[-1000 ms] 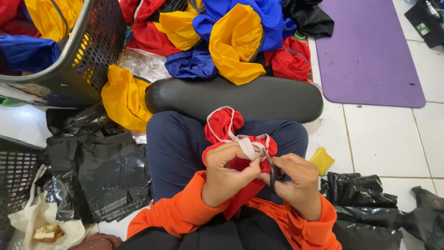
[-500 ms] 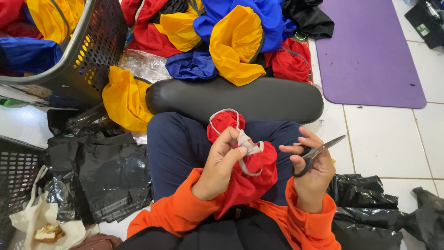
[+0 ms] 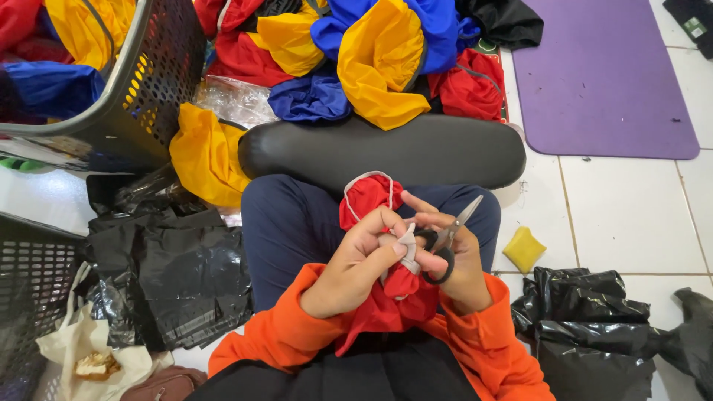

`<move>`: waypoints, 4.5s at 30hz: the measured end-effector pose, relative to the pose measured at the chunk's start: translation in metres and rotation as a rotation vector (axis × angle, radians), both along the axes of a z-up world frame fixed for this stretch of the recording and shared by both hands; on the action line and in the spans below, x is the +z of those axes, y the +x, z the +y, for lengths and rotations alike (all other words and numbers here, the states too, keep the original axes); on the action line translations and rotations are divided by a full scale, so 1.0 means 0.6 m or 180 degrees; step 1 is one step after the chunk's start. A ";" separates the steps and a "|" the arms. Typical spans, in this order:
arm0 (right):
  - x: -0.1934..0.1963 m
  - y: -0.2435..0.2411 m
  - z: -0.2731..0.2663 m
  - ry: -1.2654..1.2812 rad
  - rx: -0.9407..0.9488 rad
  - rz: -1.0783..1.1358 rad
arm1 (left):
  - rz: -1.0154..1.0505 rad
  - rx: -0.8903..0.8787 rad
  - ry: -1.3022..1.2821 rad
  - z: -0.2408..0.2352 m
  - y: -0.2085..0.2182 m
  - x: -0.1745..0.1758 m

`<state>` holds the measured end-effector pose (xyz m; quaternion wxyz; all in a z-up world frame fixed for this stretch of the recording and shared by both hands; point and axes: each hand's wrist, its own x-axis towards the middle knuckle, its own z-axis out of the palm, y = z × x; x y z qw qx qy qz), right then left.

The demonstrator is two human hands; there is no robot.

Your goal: The person sits on the floor and handles a yellow sponge wrapped in plastic, placing it into a black bag. They then pick up a red garment and use scissors to cut the white drawstring along the hem. Finally, they unfold the garment and wipe the fabric with the yellow sponge.

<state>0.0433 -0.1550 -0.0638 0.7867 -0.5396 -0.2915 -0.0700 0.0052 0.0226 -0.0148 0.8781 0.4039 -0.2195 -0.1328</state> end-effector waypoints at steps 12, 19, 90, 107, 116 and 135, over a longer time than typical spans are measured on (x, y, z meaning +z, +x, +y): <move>-0.009 0.023 -0.035 -0.0630 0.0875 -0.0664 | -0.0304 0.0467 0.0233 0.014 -0.018 0.061; 0.031 0.017 -0.102 -0.0975 0.1215 -0.0300 | -0.0513 0.0738 0.0582 0.035 -0.018 0.010; 0.079 0.043 -0.032 -0.1552 0.1335 -0.0452 | -0.3439 0.0343 0.1640 0.146 -0.053 0.127; 0.087 -0.019 -0.037 -0.1338 -0.0233 -0.0626 | -0.2702 0.1288 0.2474 0.119 -0.017 0.060; 0.098 -0.013 -0.029 -0.1034 -0.0140 -0.0426 | -0.1728 0.1650 0.2073 0.082 0.004 0.021; 0.093 0.002 -0.085 -0.1380 -0.0056 -0.0495 | -0.0973 0.2011 0.1832 0.131 0.000 0.015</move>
